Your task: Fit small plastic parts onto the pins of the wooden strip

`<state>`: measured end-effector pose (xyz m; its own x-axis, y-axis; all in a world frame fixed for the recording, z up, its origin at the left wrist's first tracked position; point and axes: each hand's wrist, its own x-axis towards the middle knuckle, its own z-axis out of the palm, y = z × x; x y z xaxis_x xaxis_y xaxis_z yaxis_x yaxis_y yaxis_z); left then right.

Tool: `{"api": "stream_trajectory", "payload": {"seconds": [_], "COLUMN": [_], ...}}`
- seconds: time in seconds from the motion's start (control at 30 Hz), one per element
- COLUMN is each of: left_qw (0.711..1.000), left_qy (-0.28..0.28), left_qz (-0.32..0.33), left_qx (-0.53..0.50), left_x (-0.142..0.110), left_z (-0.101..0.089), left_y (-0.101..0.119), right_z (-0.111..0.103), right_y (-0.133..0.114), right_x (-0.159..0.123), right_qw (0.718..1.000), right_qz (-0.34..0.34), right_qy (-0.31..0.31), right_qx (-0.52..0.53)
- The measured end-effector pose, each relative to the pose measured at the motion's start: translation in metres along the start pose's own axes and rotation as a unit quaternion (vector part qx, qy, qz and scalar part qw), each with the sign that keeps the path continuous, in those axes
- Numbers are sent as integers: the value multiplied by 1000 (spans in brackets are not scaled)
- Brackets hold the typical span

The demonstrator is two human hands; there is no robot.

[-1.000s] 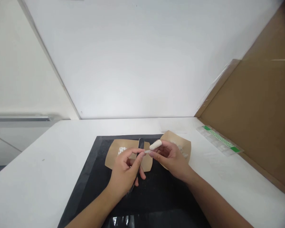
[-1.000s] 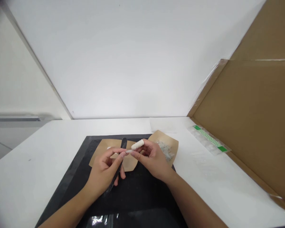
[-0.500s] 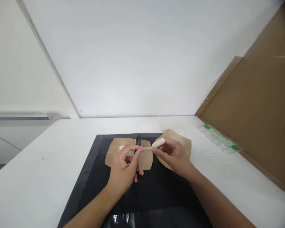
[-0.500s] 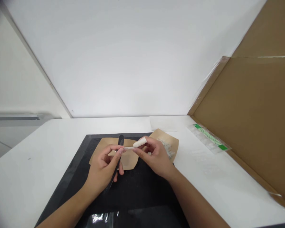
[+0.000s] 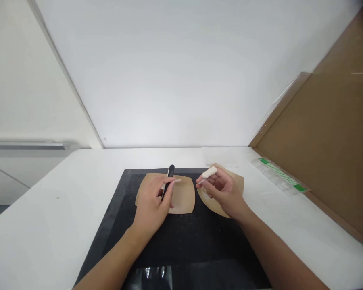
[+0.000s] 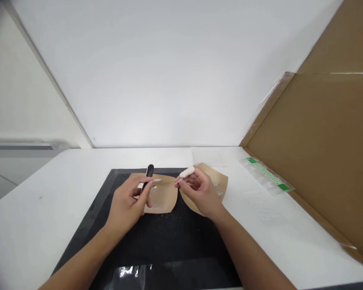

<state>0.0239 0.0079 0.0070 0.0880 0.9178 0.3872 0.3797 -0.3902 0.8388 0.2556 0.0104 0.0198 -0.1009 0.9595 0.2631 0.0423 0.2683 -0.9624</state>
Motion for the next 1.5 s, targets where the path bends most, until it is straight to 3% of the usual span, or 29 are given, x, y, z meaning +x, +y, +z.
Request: {"api": "stream_trajectory", "payload": {"seconds": [0.47,0.8,0.93,1.03,1.1,1.23,1.33,1.43,1.5], "left_qw": [1000,999,999,999,999,998,997,994,991], "left_qy": [6,-18,-22,-26,-35,-47,-54,-77,-87], "left_qz": [-17,-13,11,25,25,16,1,-25,-49], "left_qx": [-26,-37,-28,-26,-21,-27,-47,-73,-92], "left_x": [0,-4,-4,-5,-5,-7,-9,-10,-11], "left_z": [1,3,6,7,7,7,8,11,14], "left_y": [0,0,-2,-2,-3,-2,-1,0,1], "right_z": [-16,-23,-28,-38,-46,-63,-67,-60,-50], "right_y": [-15,-14,-10,-10,-9,0,5,4,0], "right_x": [6,8,10,11,11,12,13,13,12], "right_qw": [986,990,995,987,962,872,844,843,858], "right_qz": [11,22,22,18,6,-28,-70,-102,-125], "right_qy": [117,109,92,78,60,16,12,52,71], "right_qx": [122,83,-4,-142,-268,-489,-532,-526,-493]}}
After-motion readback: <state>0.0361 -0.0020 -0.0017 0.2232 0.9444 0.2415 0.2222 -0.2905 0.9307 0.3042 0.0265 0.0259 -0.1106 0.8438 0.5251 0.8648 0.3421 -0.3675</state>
